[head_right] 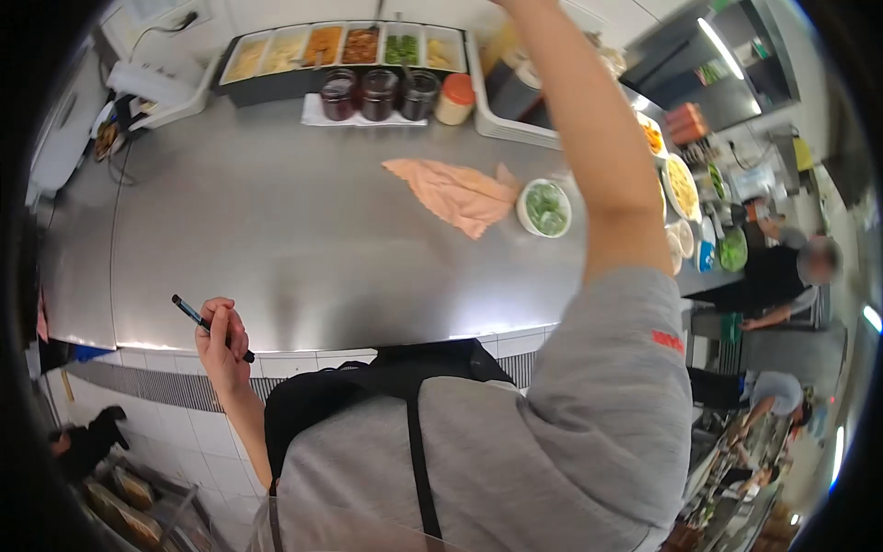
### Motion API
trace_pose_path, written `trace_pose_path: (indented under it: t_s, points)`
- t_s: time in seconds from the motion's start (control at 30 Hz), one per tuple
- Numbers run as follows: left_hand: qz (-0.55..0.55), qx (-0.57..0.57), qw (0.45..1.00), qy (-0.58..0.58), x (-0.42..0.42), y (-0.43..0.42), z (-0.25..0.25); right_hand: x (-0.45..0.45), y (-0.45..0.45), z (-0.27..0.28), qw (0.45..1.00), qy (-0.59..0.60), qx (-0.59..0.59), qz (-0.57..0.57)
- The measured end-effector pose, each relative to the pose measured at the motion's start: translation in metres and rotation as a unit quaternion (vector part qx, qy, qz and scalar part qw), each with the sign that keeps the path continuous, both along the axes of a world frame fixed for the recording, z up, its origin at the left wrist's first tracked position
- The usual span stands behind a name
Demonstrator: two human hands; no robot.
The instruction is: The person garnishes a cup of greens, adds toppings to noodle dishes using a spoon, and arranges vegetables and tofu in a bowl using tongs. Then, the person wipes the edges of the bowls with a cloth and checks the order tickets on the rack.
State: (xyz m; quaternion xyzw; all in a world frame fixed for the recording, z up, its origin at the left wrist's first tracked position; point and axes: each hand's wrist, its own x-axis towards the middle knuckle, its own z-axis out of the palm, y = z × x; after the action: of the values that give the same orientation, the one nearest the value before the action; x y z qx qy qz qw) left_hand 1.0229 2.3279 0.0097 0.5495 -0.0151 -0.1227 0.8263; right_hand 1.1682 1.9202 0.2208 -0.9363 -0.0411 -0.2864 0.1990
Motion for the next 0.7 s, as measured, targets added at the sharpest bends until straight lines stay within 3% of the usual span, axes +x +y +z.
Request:
trace_pose_path:
  t_s: [0.03,0.1,0.17,0.2,0.27,0.4,0.47,0.6,0.7]
  points:
    - [-0.023,0.002,1.0,-0.001,0.0,-0.01,-0.001,-0.037,-0.023,0.007,1.0,-0.011,0.025,-0.009]
    - [-0.054,0.007,0.999,0.006,-0.002,-0.034,0.001,-0.11,-0.075,0.0,0.979,0.084,0.159,-0.096]
    - [-0.07,0.0,0.998,0.006,-0.009,-0.062,0.005,-0.171,-0.117,-0.014,0.978,0.144,0.136,-0.06]
    - [-0.077,-0.001,0.997,0.008,-0.013,-0.074,0.007,-0.194,-0.128,-0.027,0.966,0.166,0.186,-0.07]
    - [-0.082,0.017,0.996,-0.002,-0.023,-0.101,0.009,-0.225,-0.164,-0.054,0.973,0.175,0.027,-0.145]
    - [-0.056,0.032,0.997,-0.033,-0.054,-0.16,0.017,-0.261,-0.183,-0.076,0.969,0.223,0.028,-0.106]
    - [-0.03,0.033,0.998,-0.036,-0.082,-0.188,0.013,-0.271,-0.202,-0.084,0.913,0.385,-0.094,-0.096]
    - [0.028,0.004,0.999,-0.027,-0.141,-0.24,0.003,-0.296,-0.225,-0.113,0.892,0.355,-0.275,0.052]
    - [0.033,-0.008,0.999,0.02,-0.177,-0.268,0.002,-0.298,-0.22,-0.119,0.87,0.335,-0.351,0.092]
